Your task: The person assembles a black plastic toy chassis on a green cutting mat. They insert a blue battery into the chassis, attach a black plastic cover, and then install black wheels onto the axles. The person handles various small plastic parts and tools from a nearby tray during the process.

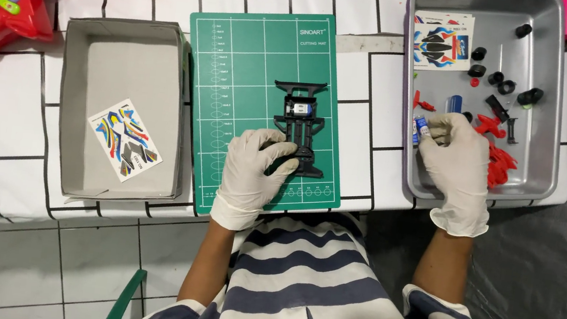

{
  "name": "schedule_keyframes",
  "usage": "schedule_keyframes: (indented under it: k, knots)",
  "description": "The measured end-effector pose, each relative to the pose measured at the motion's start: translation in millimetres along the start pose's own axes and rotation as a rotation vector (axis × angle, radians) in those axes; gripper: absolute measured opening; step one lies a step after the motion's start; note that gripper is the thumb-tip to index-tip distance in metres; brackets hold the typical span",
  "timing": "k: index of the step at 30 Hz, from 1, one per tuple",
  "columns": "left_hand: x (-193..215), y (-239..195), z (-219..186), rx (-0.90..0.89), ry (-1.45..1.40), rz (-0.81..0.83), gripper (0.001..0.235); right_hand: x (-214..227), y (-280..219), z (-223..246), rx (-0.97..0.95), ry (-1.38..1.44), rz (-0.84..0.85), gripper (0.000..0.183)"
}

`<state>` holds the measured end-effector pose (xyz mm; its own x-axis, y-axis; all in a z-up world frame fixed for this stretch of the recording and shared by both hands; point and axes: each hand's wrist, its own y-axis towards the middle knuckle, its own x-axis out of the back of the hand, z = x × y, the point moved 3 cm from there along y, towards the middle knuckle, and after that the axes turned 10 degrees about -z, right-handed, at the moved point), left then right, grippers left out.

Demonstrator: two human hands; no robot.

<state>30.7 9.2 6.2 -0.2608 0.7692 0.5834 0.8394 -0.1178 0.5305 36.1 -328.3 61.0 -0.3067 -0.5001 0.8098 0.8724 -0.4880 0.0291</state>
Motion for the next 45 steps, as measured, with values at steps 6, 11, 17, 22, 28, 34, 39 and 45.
schedule_keyframes:
  k: [6,11,17,22,28,34,39,45]
  knots:
    - [-2.3,-1.2,2.6,0.008,-0.003,0.008,0.021,23.0,-17.1,32.0,0.319,0.14,-0.196,0.026]
    - [-5.0,-2.0,3.5,0.013,0.012,0.017,0.024,-7.7,-41.8,94.1,0.436,0.429,-0.063,0.026]
    - [-2.6,-1.3,4.3,0.027,-0.018,0.017,0.022,-78.1,-48.2,107.1,0.11,0.662,0.244,0.042]
    - [-3.6,-2.1,5.1,0.013,-0.035,0.001,0.021,-90.3,-49.2,121.5,0.124,0.655,0.145,0.017]
    - [-4.0,-0.9,5.2,0.024,-0.039,0.013,0.022,-111.7,-46.1,111.0,0.211,0.543,0.112,0.019]
    - [-1.1,1.6,2.0,0.024,-0.03,0.009,0.022,-112.0,-46.6,112.0,0.285,0.498,0.123,0.016]
    - [-5.3,-1.2,4.8,0.028,-0.026,0.005,0.021,-108.1,-49.5,120.1,0.243,0.566,0.133,0.016]
    - [-2.0,1.1,2.1,0.026,-0.022,0.009,0.021,-106.4,-49.4,124.2,0.189,0.626,0.133,0.016]
